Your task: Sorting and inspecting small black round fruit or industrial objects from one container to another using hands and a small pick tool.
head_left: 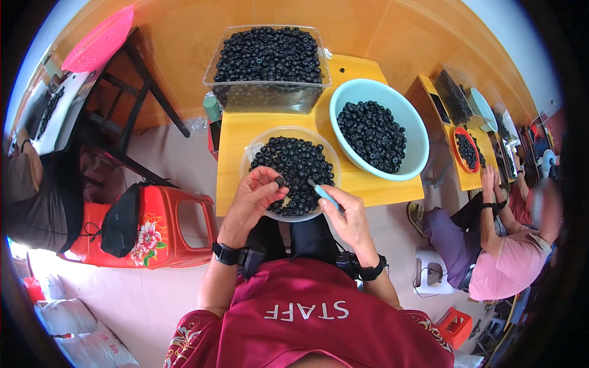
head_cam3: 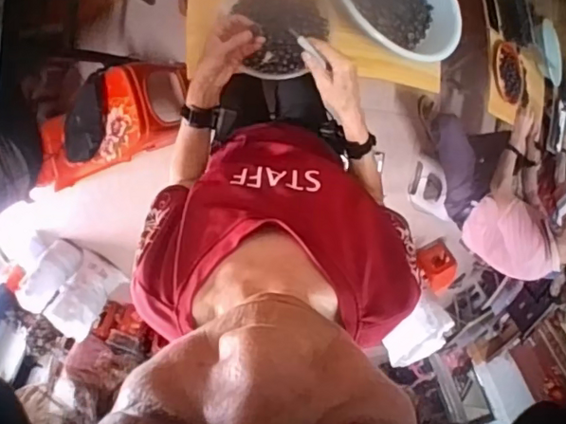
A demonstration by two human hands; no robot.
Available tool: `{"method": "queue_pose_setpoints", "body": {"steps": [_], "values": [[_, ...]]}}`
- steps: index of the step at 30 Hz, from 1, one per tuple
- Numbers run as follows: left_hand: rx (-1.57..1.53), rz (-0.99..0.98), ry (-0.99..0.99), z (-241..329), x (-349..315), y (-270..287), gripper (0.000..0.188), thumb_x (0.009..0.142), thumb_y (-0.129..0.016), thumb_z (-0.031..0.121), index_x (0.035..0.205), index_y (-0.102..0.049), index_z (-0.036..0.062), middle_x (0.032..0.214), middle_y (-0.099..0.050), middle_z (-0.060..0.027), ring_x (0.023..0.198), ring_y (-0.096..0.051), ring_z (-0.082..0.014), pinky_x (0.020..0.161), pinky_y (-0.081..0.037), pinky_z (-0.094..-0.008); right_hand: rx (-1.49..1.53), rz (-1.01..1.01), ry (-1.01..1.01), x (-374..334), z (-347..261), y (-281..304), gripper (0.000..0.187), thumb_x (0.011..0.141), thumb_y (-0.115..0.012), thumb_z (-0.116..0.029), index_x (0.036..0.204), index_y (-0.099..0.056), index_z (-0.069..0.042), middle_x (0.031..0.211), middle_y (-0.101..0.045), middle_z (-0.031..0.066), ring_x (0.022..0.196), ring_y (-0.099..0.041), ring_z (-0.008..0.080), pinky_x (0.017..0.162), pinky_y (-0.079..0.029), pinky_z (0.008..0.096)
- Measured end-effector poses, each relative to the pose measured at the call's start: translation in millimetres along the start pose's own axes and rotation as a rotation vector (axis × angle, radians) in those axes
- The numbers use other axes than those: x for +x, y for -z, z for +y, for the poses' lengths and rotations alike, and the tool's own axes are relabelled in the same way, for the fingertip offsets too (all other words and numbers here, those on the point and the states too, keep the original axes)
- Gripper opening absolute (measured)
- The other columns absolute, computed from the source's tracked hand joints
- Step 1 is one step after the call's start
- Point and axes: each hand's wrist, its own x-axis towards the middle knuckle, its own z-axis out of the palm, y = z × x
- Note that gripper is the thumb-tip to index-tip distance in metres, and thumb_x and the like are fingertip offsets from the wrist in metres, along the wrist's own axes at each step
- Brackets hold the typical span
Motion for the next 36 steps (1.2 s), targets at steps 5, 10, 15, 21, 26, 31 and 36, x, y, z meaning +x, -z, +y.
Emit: {"method": "queue_pose_setpoints", "body": {"steps": [5,10,15,21,26,31,36], "values": [[-0.099,-0.057,0.045,-4.5,-5.1,1.1,0.016,0.085,-0.059,0.002,0.101,-0.056,0.0017,0.094,-0.062,-0.0085,0.083,-0.064,-0.0158,0.075,-0.054,-0.0263,-0.065,-0.106,0.108,8.6,-20.2,-11.9,0.023,0.081,-0.063,-0.011,0.103,-0.063,-0.005,0.078,-0.062,0.0107,0.059,-0.060,0.0233,0.053,-0.046,0.0317],[-0.109,-0.097,0.070,-4.5,-7.3,0.1,0.016,0.085,-0.060,0.003,0.101,-0.056,0.0019,0.095,-0.063,-0.0094,0.083,-0.063,-0.0143,0.075,-0.054,-0.0256,-0.202,-0.137,0.154,8.8,-25.2,-14.4,0.025,0.079,-0.066,-0.013,0.103,-0.063,-0.009,0.071,-0.058,0.0080,0.055,-0.057,0.0268,0.049,-0.046,0.0353],[-0.106,-0.098,0.069,-5.2,-8.2,2.1,0.018,0.085,-0.061,0.003,0.102,-0.055,0.0020,0.095,-0.062,-0.0094,0.083,-0.063,-0.0145,0.075,-0.054,-0.0254,-0.254,-0.143,0.185,9.7,-25.3,-13.0,0.025,0.078,-0.067,-0.014,0.103,-0.063,-0.010,0.070,-0.057,0.0070,0.054,-0.057,0.0261,0.049,-0.045,0.0358],[-0.151,-0.095,0.095,-4.5,-8.1,-1.4,0.018,0.085,-0.061,0.003,0.101,-0.054,0.0027,0.095,-0.062,-0.0096,0.080,-0.063,-0.0149,0.073,-0.054,-0.0248,-0.278,-0.135,0.187,10.8,-25.0,-10.8,0.025,0.079,-0.067,-0.015,0.103,-0.063,-0.010,0.069,-0.056,0.0067,0.053,-0.056,0.0260,0.047,-0.045,0.0355],[-0.180,-0.094,0.110,-7.6,-7.4,1.5,0.015,0.085,-0.061,0.004,0.098,-0.054,0.0028,0.094,-0.062,-0.0097,0.077,-0.063,-0.0149,0.071,-0.054,-0.0242,-0.201,-0.136,0.211,12.1,-22.4,-11.9,0.025,0.079,-0.066,-0.010,0.104,-0.064,-0.006,0.066,-0.054,0.0088,0.050,-0.051,0.0211,0.047,-0.040,0.0319],[-0.187,-0.105,0.135,-3.9,-8.1,1.4,0.010,0.083,-0.063,0.003,0.090,-0.055,0.0029,0.092,-0.062,-0.0106,0.071,-0.061,-0.0144,0.066,-0.052,-0.0231,-0.241,-0.125,0.230,16.2,-11.4,-11.0,0.024,0.080,-0.065,-0.012,0.103,-0.064,-0.007,0.069,-0.058,0.0100,0.056,-0.057,0.0256,0.051,-0.045,0.0349],[-0.189,-0.315,0.155,5.4,-11.4,-8.8,0.012,0.080,-0.066,0.003,0.088,-0.056,0.0041,0.091,-0.062,-0.0110,0.068,-0.059,-0.0148,0.063,-0.050,-0.0224,-0.292,-0.011,0.173,29.7,28.5,2.7,0.023,0.082,-0.063,-0.017,0.101,-0.065,-0.005,0.084,-0.065,0.0147,0.064,-0.062,0.0301,0.056,-0.048,0.0350]]}}
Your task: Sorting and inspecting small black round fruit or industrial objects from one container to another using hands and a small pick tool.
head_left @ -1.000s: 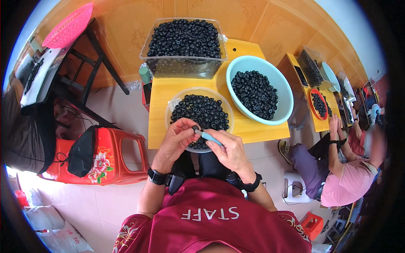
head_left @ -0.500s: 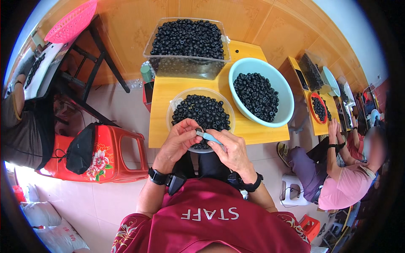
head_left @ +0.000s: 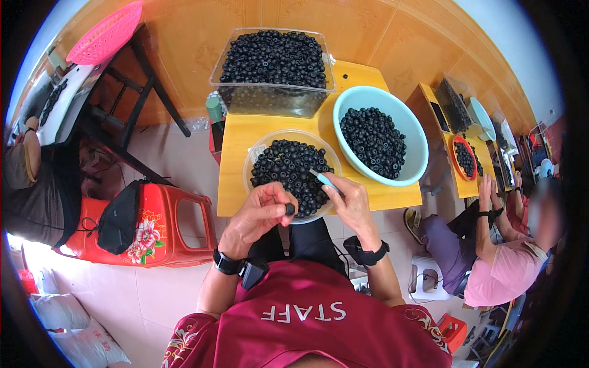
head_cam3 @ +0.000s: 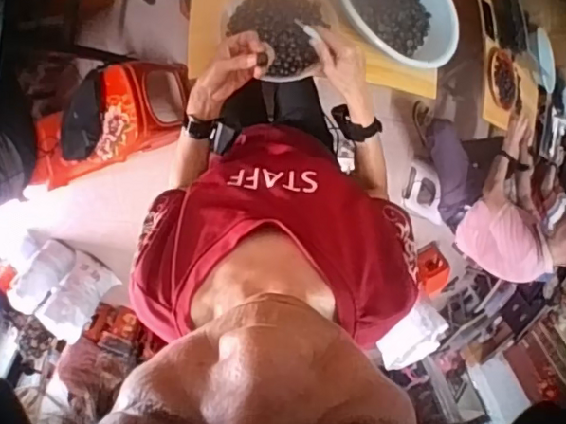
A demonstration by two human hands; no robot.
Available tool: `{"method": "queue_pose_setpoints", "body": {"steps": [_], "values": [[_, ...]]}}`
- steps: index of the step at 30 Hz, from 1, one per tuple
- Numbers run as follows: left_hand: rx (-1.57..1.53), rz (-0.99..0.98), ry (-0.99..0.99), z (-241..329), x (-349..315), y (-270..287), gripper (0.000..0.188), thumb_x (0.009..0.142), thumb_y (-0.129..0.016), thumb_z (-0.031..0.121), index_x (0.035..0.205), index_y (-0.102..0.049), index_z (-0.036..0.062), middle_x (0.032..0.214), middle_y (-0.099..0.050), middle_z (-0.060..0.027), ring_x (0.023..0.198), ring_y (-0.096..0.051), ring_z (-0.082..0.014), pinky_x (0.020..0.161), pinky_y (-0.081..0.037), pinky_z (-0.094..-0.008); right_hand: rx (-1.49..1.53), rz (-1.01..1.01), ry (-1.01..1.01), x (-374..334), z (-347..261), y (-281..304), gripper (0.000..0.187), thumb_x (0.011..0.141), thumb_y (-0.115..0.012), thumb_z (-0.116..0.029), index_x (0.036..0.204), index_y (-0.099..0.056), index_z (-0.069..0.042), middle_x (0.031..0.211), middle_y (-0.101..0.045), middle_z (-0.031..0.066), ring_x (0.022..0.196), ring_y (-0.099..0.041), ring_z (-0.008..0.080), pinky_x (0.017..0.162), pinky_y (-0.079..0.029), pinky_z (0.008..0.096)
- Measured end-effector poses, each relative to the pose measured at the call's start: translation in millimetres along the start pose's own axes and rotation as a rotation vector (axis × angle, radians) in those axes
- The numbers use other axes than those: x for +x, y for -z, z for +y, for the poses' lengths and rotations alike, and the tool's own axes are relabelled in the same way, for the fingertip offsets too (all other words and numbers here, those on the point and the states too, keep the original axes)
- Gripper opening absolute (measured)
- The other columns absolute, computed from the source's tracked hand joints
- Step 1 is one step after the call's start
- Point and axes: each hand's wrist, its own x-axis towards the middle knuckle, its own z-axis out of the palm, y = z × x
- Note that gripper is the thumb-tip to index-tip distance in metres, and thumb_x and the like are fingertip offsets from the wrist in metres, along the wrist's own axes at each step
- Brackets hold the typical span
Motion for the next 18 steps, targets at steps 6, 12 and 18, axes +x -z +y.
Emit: {"method": "queue_pose_setpoints", "body": {"steps": [6,12,18], "values": [[-0.039,0.085,0.005,-6.6,1.7,8.5,0.013,0.081,-0.065,0.002,0.091,-0.056,0.0040,0.089,-0.062,-0.0086,0.072,-0.061,-0.0144,0.068,-0.052,-0.0235,0.367,-0.104,-0.144,-0.1,-38.2,4.6,0.027,0.076,-0.069,-0.007,0.101,-0.064,0.000,0.077,-0.064,0.0095,0.059,-0.055,0.0108,0.053,-0.043,0.0245],[0.043,0.187,0.028,-9.3,2.8,4.3,0.013,0.082,-0.064,0.001,0.092,-0.057,0.0036,0.087,-0.063,-0.0070,0.074,-0.062,-0.0144,0.069,-0.053,-0.0250,0.585,-0.182,-0.246,0.0,-55.2,-2.7,0.024,0.074,-0.073,-0.008,0.095,-0.064,0.000,0.077,-0.063,0.0029,0.060,-0.051,0.0051,0.053,-0.040,0.0203],[0.152,0.155,0.088,-8.3,-1.9,13.8,0.012,0.081,-0.065,0.002,0.090,-0.057,0.0038,0.083,-0.062,-0.0053,0.073,-0.063,-0.0144,0.069,-0.054,-0.0259,0.866,-0.234,-0.403,-1.5,-60.9,-9.2,0.009,0.081,-0.067,-0.006,0.085,-0.060,0.000,0.076,-0.066,0.0046,0.064,-0.056,0.0056,0.059,-0.044,0.0199]]}}
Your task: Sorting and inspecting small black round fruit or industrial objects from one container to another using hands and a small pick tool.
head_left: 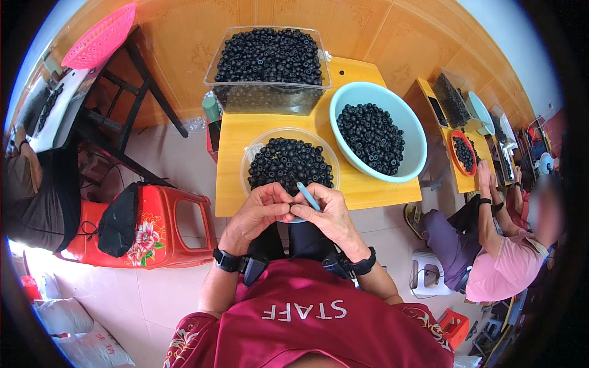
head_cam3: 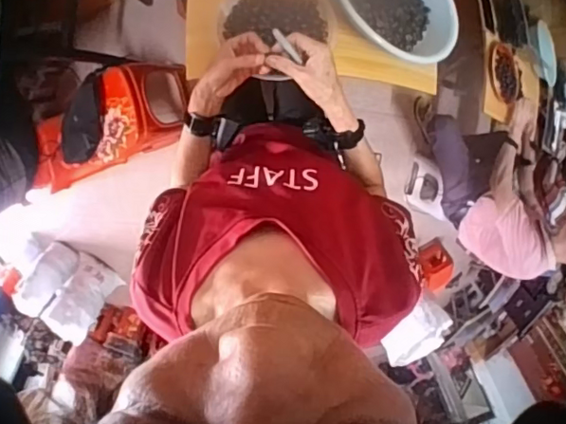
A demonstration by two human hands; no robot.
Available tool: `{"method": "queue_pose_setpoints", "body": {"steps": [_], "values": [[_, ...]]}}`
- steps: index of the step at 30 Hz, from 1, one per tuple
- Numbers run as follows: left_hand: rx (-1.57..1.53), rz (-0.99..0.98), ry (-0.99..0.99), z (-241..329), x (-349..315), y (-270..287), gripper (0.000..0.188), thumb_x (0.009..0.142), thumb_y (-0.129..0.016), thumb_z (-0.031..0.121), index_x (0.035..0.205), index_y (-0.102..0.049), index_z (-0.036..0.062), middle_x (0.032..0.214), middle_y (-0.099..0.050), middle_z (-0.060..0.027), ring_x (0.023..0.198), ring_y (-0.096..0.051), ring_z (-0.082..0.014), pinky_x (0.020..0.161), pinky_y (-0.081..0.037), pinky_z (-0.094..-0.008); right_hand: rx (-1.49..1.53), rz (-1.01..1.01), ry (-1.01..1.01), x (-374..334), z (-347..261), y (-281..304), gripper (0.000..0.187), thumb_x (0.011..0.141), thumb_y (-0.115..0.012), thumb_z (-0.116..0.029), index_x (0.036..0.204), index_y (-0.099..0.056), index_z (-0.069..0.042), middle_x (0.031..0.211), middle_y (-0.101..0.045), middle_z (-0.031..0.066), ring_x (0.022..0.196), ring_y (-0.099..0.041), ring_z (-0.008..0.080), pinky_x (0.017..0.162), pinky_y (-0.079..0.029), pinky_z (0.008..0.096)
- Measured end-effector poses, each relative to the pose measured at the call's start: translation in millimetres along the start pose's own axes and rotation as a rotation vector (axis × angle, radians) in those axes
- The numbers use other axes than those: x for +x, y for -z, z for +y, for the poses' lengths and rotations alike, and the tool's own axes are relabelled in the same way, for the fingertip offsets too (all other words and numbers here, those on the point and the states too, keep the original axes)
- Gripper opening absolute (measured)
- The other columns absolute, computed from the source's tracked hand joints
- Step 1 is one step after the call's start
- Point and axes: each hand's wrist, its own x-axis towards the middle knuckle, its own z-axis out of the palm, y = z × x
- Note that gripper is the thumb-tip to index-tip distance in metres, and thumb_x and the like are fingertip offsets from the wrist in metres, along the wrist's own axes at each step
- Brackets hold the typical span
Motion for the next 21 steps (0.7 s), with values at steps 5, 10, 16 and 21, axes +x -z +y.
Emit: {"method": "queue_pose_setpoints", "body": {"steps": [5,10,16,21], "values": [[-0.011,-0.037,0.068,-1.5,-4.9,-0.5,0.013,0.081,-0.066,0.002,0.090,-0.056,0.0045,0.083,-0.062,-0.0042,0.073,-0.063,-0.0137,0.068,-0.053,-0.0250,0.127,-0.006,-0.087,-3.0,8.1,1.0,0.007,0.085,-0.061,-0.005,0.084,-0.058,0.001,0.075,-0.065,0.0071,0.069,-0.062,0.0102,0.063,-0.048,0.0220],[-0.034,0.013,0.066,-9.5,-4.5,0.1,0.014,0.081,-0.066,0.002,0.089,-0.055,0.0051,0.082,-0.061,-0.0025,0.072,-0.062,-0.0126,0.068,-0.052,-0.0239,0.070,0.025,-0.046,-7.4,9.0,-1.5,0.011,0.084,-0.065,-0.008,0.089,-0.059,0.000,0.074,-0.062,0.0019,0.068,-0.057,0.0057,0.062,-0.046,0.0199],[0.013,0.073,0.033,-14.6,-2.3,3.3,0.014,0.080,-0.067,0.004,0.088,-0.055,0.0064,0.082,-0.061,-0.0020,0.071,-0.061,-0.0101,0.066,-0.050,-0.0218,-0.132,0.051,0.033,-12.4,16.1,-3.8,0.021,0.078,-0.071,-0.006,0.096,-0.062,-0.002,0.073,-0.062,0.0005,0.066,-0.053,0.0042,0.059,-0.043,0.0213],[0.278,0.151,0.094,-1.1,2.0,-3.9,0.012,0.080,-0.069,0.009,0.085,-0.058,0.0064,0.077,-0.063,-0.0014,0.067,-0.060,-0.0089,0.063,-0.049,-0.0216,-0.369,0.059,0.111,-11.4,11.4,8.3,0.019,0.076,-0.072,-0.008,0.092,-0.064,-0.002,0.070,-0.061,0.0025,0.062,-0.050,0.0060,0.057,-0.043,0.0230]]}}
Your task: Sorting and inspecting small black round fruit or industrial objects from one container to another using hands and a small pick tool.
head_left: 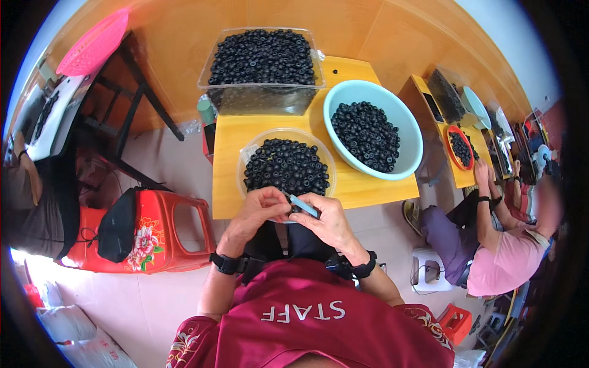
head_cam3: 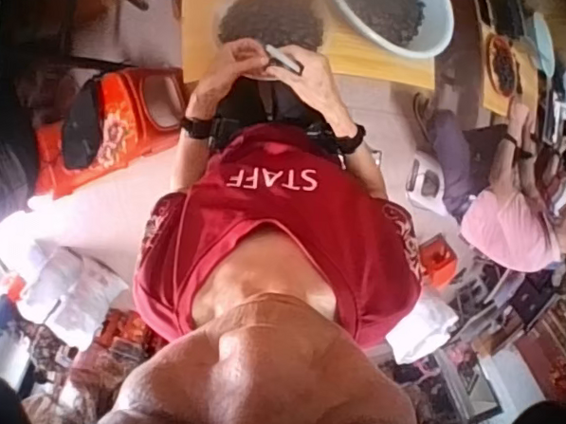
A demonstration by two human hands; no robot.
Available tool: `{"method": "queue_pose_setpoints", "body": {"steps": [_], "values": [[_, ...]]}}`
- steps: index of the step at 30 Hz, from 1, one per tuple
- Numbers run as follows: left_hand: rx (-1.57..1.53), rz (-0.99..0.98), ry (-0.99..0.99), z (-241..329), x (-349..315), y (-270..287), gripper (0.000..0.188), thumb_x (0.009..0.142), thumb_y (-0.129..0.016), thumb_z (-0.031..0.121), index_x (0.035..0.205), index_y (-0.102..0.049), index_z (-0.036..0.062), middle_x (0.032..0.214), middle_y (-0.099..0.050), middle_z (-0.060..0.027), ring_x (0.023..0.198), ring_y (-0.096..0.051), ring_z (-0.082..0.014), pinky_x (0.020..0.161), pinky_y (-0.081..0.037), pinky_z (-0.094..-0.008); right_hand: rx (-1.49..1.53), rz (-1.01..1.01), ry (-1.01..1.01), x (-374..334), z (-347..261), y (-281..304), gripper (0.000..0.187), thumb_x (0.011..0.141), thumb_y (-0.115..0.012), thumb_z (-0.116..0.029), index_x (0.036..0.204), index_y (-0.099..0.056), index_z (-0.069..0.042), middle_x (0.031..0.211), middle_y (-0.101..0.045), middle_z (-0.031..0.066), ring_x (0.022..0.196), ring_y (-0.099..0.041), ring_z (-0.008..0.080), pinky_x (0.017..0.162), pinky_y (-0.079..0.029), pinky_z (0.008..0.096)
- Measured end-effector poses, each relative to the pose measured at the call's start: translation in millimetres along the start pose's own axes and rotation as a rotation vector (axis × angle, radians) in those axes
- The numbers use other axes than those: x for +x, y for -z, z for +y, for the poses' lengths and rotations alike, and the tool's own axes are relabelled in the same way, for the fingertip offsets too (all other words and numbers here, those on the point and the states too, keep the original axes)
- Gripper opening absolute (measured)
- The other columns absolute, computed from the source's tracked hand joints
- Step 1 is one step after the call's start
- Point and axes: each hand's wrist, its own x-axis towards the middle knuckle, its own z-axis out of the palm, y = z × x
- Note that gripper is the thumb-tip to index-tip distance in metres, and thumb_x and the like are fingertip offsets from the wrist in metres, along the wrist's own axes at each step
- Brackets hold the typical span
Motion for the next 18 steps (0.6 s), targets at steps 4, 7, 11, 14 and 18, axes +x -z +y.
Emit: {"method": "queue_pose_setpoints", "body": {"steps": [4,7,11,14,18], "values": [[0.433,0.188,-0.083,14.8,18.1,17.5,0.012,0.077,-0.068,0.007,0.086,-0.060,0.0033,0.076,-0.064,-0.0041,0.066,-0.060,-0.0100,0.062,-0.049,-0.0239,-0.124,0.126,-0.062,14.7,8.4,30.6,0.023,0.075,-0.071,-0.012,0.094,-0.064,-0.002,0.064,-0.056,0.0041,0.057,-0.048,0.0085,0.054,-0.042,0.0260],[0.913,0.483,-0.412,18.3,36.9,23.4,0.022,0.072,-0.068,0.002,0.092,-0.060,-0.0024,0.076,-0.063,-0.0086,0.066,-0.061,-0.0172,0.063,-0.049,-0.0294,-0.364,0.387,0.175,48.1,17.1,80.1,0.029,0.075,-0.070,-0.017,0.099,-0.064,-0.001,0.069,-0.059,0.0113,0.057,-0.052,0.0137,0.055,-0.044,0.0296],[1.197,0.520,-0.599,-0.2,59.4,38.2,0.023,0.069,-0.068,0.000,0.091,-0.060,-0.0004,0.081,-0.061,-0.0121,0.073,-0.061,-0.0259,0.067,-0.048,-0.0350,-0.687,0.751,0.193,74.7,5.8,122.2,0.039,0.082,-0.063,-0.018,0.117,-0.054,-0.003,0.070,-0.058,0.0157,0.060,-0.055,0.0275,0.056,-0.043,0.0355],[1.244,0.501,-0.626,-7.5,60.5,32.4,0.024,0.068,-0.068,-0.001,0.090,-0.060,0.0009,0.086,-0.060,-0.0150,0.079,-0.059,-0.0335,0.070,-0.047,-0.0392,-0.531,0.858,0.185,62.8,11.1,123.4,0.040,0.086,-0.060,-0.019,0.122,-0.052,-0.004,0.068,-0.057,0.0105,0.060,-0.053,0.0199,0.056,-0.042,0.0330],[1.232,0.466,-0.601,-6.2,63.4,34.0,0.025,0.069,-0.067,-0.001,0.092,-0.058,0.0008,0.087,-0.059,-0.0153,0.080,-0.059,-0.0330,0.070,-0.047,-0.0384,-0.464,0.794,0.081,35.7,23.3,101.1,0.036,0.087,-0.059,-0.018,0.120,-0.053,-0.005,0.068,-0.053,0.0065,0.058,-0.048,0.0156,0.055,-0.040,0.0296]]}}
